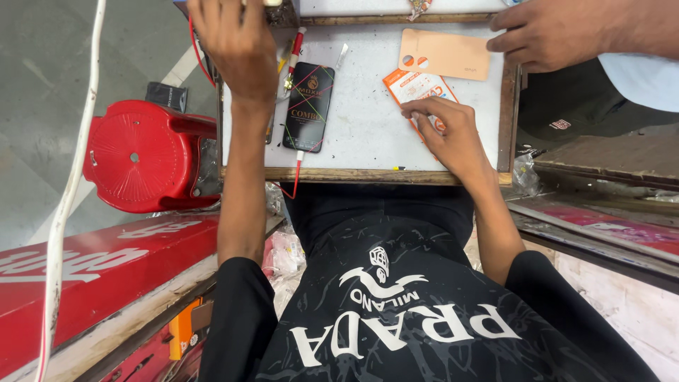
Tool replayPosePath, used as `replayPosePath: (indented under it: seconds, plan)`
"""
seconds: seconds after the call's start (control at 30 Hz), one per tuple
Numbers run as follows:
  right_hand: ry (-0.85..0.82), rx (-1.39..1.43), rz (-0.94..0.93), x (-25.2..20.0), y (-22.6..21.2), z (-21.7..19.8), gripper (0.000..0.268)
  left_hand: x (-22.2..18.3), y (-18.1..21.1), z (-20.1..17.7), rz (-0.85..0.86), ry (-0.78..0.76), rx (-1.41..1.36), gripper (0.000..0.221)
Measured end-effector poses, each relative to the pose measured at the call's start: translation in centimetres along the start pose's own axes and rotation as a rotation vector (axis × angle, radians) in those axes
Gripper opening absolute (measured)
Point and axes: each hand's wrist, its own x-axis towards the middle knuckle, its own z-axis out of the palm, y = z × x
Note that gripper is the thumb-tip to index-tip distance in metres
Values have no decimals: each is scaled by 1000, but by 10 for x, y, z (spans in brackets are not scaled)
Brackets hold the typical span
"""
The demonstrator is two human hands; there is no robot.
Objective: The person handles a smartphone and its back cover, applying a rubber band around the device and then using a small tool to pry and adjust components near the camera module. The person also picks up and sets down a separate back cover piece and a small bottle, working on the phone's rear assembly.
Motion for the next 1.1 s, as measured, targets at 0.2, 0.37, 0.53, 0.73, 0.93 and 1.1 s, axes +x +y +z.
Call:
replayPosePath:
  seconds: [0.2, 0.37, 0.53, 0.73, 0.93, 1.1]
  plan:
    - [-49, 725, -57, 26, -12, 17, 32, -48, 79, -39, -177, 107, -424, 36]
    - [47, 1166, -13, 45, -27, 36, 44, -79, 155, -56, -1017, 217, -1284, 22]
    - [170, 1146, 40, 36, -32, 37, 23, -88, 155, -68, -1326, 54, -1636, 40]
    - [137, 992, 134, 21, -28, 28, 17, -71, 137, -85, -1076, -354, -1325, 45]
    - [107, 1003, 225, 8, -33, 29, 15, -46, 129, -81, -1052, -418, -1437, 32]
    - [74, 1080, 265, -3, -35, 29, 11, -40, 135, -83, -1144, -451, -1512, 20]
